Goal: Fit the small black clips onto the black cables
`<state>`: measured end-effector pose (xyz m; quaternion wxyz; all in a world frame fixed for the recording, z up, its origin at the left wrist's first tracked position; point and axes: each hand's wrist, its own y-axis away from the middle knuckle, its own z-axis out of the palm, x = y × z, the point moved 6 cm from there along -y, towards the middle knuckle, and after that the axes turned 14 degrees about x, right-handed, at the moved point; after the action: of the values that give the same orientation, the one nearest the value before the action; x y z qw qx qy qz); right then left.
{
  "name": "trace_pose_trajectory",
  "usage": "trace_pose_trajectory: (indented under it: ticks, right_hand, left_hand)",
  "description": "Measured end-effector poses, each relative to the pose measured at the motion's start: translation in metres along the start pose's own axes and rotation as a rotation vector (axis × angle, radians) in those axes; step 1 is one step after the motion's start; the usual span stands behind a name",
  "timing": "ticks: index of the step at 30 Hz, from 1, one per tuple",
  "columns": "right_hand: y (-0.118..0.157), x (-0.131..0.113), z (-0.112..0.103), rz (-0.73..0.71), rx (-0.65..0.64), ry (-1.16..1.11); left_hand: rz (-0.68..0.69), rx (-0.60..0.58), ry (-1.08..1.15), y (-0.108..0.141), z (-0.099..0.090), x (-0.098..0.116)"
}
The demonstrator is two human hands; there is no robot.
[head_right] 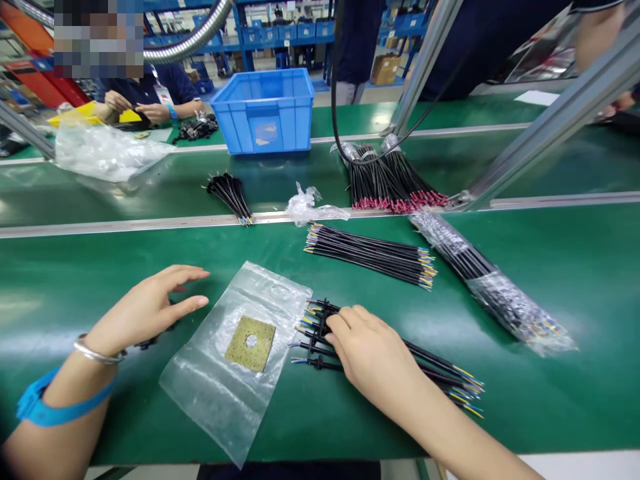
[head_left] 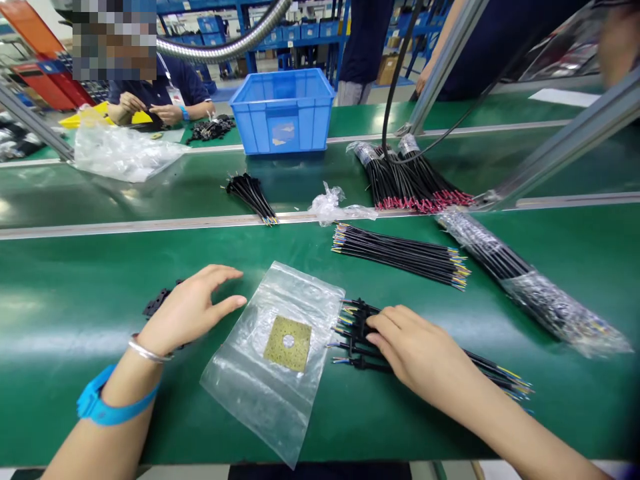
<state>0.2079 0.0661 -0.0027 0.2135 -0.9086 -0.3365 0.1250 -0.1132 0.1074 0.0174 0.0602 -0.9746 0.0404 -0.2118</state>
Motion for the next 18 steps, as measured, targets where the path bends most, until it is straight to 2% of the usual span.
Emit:
trace_pose_trajectory:
  ticks: [2,5,8,11,14,18]
  right_hand:
    - [-0.005,0.013,-0.005,0.037,-0.02,-0.048]
    - [-0.025,0.049,-0.005,0.077,-0.048,-0.019]
    - [-0.053,0.091,0.012,0.09,-0.046,0.072]
    - [-0.074,0.118,0.037,0.079,-0.039,0.105]
    - [-0.074,0.126,0.055,0.042,-0.048,0.116]
    - [-0.054,0.119,0.056,-0.029,0.005,0.097]
  left_hand:
    - [-0.013,-0.011,-0.03,-0.003,0.001,-0.012]
    - [-0.005,-0.026,-0.05,-0.005,0.006,-0.021]
    - [-0.009,-0.054,-0.074,-0.006,0.003,-0.023]
    - [-0.024,-0.069,-0.079,-0.005,-0.009,-0.027]
    - [-0.033,-0.052,-0.119,-0.001,-0.025,-0.038]
    - [-0.057,0.002,-0.198,0.016,-0.036,-0.055]
